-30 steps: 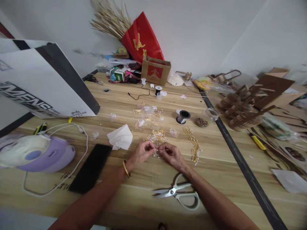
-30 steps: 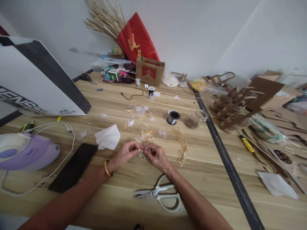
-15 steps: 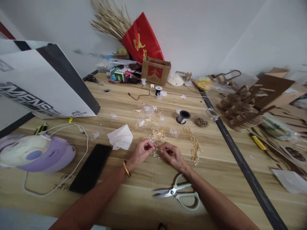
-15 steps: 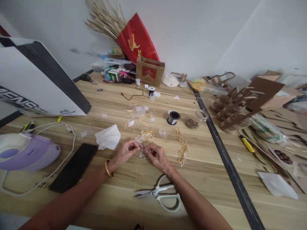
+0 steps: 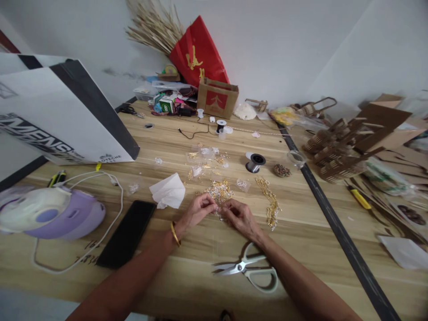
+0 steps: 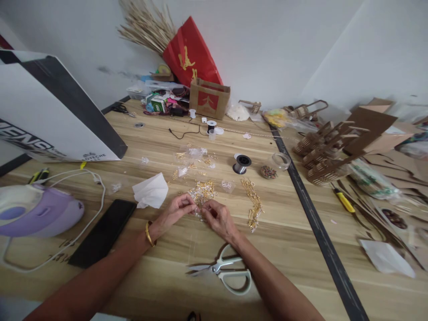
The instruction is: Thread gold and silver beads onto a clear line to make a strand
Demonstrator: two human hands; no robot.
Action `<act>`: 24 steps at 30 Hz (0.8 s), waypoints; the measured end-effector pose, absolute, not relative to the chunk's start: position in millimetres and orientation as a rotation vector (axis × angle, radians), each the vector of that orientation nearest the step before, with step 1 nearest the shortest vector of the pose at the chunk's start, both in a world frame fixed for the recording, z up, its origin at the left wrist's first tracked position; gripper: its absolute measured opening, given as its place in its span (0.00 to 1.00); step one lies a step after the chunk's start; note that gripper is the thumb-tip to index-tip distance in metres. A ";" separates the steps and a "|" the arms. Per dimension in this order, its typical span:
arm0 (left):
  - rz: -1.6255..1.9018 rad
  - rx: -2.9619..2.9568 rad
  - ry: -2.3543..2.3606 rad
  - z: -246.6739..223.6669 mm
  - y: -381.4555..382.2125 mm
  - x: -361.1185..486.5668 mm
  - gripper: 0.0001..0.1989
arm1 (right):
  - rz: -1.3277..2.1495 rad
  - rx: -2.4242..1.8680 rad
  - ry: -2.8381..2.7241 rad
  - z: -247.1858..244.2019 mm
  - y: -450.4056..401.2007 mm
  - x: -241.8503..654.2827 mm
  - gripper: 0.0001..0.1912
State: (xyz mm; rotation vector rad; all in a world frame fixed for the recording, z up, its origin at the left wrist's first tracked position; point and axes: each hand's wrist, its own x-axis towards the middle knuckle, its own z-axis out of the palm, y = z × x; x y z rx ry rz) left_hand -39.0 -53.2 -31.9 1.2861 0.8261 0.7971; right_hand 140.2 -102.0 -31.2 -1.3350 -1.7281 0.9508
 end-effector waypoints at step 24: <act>0.811 1.426 0.855 -33.8 -55.9 -36.3 0.09 | 0.555 -1.265 -2.025 -18.4 -108.1 133.5 0.08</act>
